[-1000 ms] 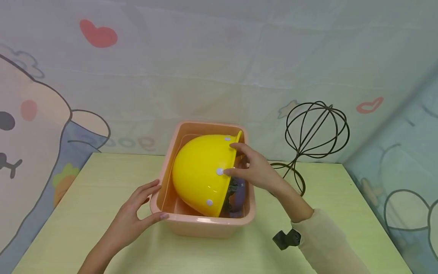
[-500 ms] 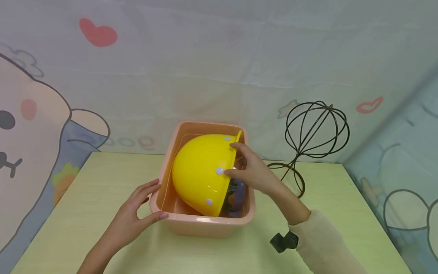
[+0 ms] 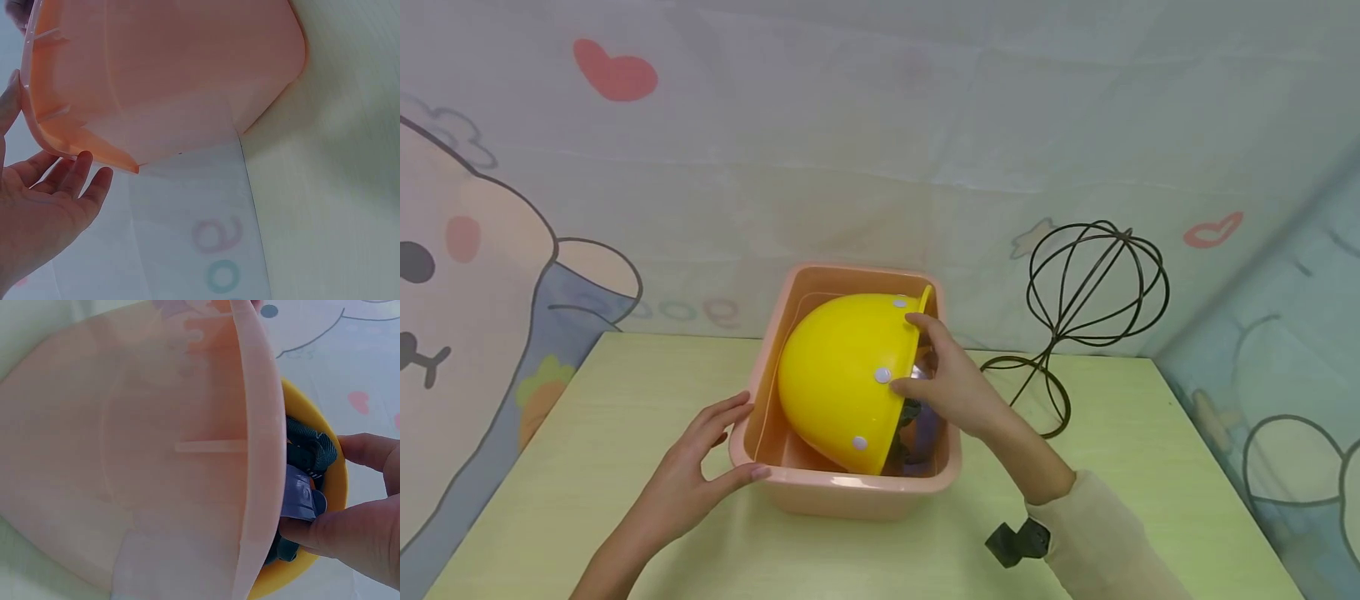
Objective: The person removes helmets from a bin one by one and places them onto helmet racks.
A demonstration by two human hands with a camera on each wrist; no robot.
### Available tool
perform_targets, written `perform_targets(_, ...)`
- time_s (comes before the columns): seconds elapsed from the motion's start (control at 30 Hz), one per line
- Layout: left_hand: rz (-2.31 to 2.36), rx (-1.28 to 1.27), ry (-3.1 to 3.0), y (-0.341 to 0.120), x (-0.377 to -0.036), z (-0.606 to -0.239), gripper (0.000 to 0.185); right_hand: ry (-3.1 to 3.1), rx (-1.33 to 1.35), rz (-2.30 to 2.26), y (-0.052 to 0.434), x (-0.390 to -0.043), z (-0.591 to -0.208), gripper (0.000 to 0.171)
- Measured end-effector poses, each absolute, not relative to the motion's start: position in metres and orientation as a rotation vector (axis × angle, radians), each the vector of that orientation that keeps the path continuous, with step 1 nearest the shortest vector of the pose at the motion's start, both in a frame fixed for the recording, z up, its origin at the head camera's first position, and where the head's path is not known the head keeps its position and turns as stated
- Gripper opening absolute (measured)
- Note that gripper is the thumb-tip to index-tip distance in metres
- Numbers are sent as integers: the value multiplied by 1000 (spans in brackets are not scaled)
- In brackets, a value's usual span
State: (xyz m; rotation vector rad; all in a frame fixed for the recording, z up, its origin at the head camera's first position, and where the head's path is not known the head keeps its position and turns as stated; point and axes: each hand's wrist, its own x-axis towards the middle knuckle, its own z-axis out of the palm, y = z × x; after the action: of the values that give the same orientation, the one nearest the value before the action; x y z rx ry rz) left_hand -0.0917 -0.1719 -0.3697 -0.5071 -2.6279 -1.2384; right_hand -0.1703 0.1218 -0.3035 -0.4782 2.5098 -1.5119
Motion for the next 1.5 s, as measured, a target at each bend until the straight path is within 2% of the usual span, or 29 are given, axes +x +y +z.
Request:
perform_targets(1.03, -1354, -464, -2673, -173, -90, -368, 63, 2403, -553, -1685, 130, -172, -315, 57)
perform_targets(1.5, -1271, -515, -2625, -173, -92, -369, 62, 2261, -539, -1879, 139, -171, -324, 57)
